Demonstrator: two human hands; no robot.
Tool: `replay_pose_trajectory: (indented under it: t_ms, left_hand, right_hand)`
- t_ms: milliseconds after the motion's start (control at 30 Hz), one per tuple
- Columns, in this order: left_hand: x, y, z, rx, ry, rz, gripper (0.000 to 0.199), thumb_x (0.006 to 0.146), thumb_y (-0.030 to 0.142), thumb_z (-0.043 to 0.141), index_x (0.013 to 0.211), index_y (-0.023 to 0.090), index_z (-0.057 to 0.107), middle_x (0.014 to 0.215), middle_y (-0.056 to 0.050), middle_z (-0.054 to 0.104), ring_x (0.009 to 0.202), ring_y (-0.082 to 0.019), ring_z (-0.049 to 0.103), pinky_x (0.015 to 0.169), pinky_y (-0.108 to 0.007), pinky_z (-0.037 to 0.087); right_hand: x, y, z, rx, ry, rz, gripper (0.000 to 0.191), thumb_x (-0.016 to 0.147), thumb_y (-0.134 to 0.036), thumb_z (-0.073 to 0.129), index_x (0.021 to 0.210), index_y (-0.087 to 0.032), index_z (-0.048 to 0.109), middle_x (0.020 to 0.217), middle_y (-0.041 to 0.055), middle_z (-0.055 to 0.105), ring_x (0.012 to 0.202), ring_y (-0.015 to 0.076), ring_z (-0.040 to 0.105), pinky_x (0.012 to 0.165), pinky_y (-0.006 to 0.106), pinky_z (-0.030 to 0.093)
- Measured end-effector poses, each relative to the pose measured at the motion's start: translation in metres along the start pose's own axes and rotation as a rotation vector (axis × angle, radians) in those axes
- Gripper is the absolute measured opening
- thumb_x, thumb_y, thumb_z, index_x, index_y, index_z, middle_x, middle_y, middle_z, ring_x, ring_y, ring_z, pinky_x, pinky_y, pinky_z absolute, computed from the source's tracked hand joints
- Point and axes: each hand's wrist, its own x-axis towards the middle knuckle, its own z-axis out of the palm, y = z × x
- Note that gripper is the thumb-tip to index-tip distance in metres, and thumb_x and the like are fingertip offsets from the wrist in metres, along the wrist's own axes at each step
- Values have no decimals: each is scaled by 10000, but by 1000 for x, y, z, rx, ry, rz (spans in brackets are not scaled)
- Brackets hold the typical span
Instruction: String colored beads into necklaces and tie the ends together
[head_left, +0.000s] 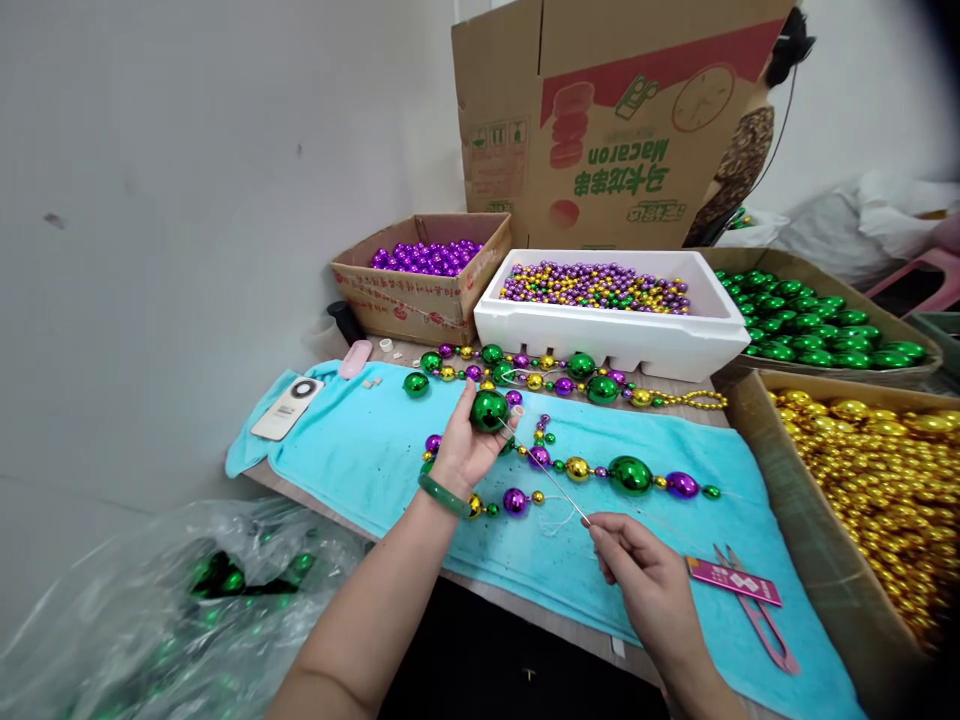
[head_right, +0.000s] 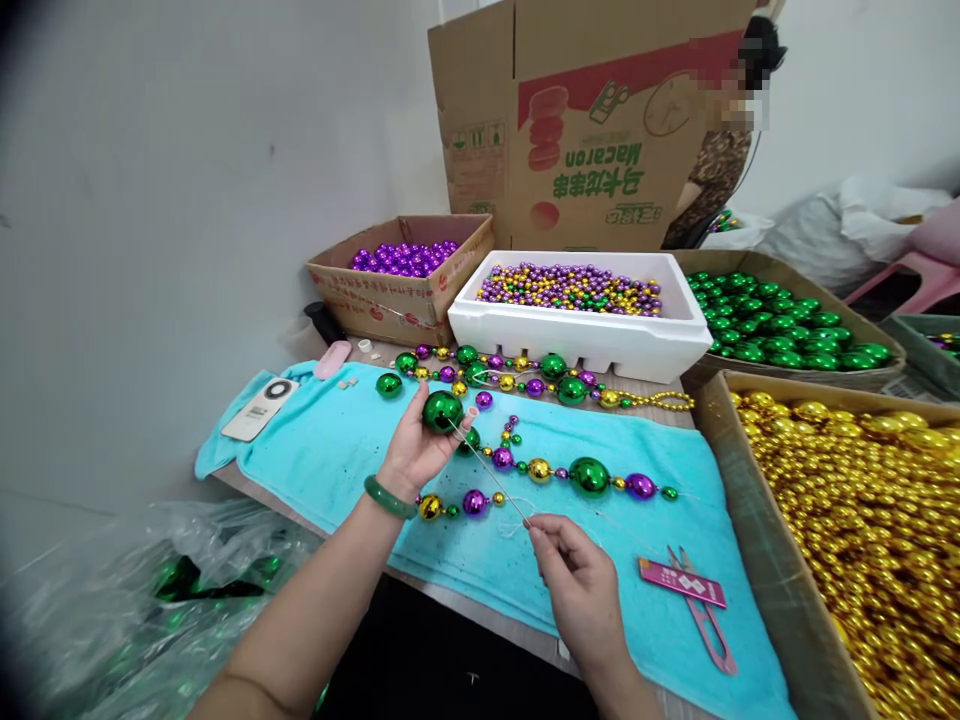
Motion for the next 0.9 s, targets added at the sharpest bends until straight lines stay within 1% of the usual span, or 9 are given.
replay_pose_trajectory:
  t_ms: [100, 167, 233, 333, 400, 467, 567, 667, 900]
  left_hand:
    - [-1, -3, 1, 27, -6, 28, 306, 781, 430, 616, 843, 143, 528, 781, -57, 605, 756, -178, 644, 605, -254, 557]
    - [-3, -8, 1, 56, -43, 105, 289, 766, 400, 642, 848, 151, 521, 789, -39, 596, 772, -176, 643, 655, -271, 548]
    - [-9, -15, 3, 107, -107, 200, 283, 745, 351, 675, 895, 165, 524, 832, -23, 591, 815, -168, 636, 729, -289, 528]
    - [-19, -28, 5, 216, -187, 314, 371, 708, 266, 716, 1020, 205, 525, 924, -3, 580, 875, -136, 607, 800, -270, 479]
    - [-24, -35, 7, 287, -224, 372, 441, 693, 234, 729, 1079, 225, 516, 959, 4, 571, 887, -120, 586, 808, -244, 451]
    - [-28, -40, 7, 339, -255, 417, 478, 691, 222, 730, 1112, 235, 503, 978, 2, 565, 900, -123, 576, 805, -237, 437]
    - [-29, -44, 5, 382, -292, 444, 505, 692, 216, 727, 1137, 242, 489, 1007, -7, 544, 950, -148, 569, 825, -252, 428]
    - [-28, -45, 3, 377, -306, 438, 531, 673, 201, 739, 1138, 251, 489, 1002, 3, 512, 962, -146, 561, 857, -258, 415]
    - [-26, -47, 7, 302, -282, 399, 537, 655, 205, 744, 1124, 247, 486, 988, 5, 504, 971, -153, 559, 888, -276, 400]
  right_hand:
    - [0, 1, -2, -5, 4, 3, 278, 730, -433, 634, 789, -162, 653, 502, -23, 455, 465, 106, 394, 420, 229, 315]
    - [1, 1, -2, -7, 0, 6, 285, 726, -438, 636, 787, -160, 654, 508, -19, 465, 471, 107, 397, 424, 230, 319]
    - [3, 3, -1, -3, 0, 11, 295, 719, -446, 640, 788, -159, 653, 522, -14, 480, 482, 110, 410, 433, 231, 334]
    - [8, 6, 2, 31, 13, 26, 326, 707, -474, 640, 795, -159, 644, 523, -17, 479, 486, 112, 425, 441, 232, 359]
    - [11, 9, 3, 55, 25, 47, 352, 692, -494, 645, 795, -158, 639, 515, -22, 474, 484, 111, 432, 451, 233, 376]
    - [13, 12, 3, 71, 25, 76, 372, 669, -508, 660, 785, -156, 636, 511, -22, 478, 483, 109, 438, 457, 233, 385]
    - [16, 15, 1, 89, 12, 120, 395, 634, -529, 682, 750, -154, 637, 503, -21, 477, 480, 107, 436, 451, 230, 377]
    - [19, 18, -2, 115, 7, 155, 409, 601, -533, 709, 737, -153, 646, 501, -19, 481, 482, 106, 440, 451, 230, 372]
    - [22, 18, -1, 265, -53, 275, 436, 544, -523, 757, 752, -155, 649, 498, -27, 485, 444, 83, 427, 420, 211, 326]
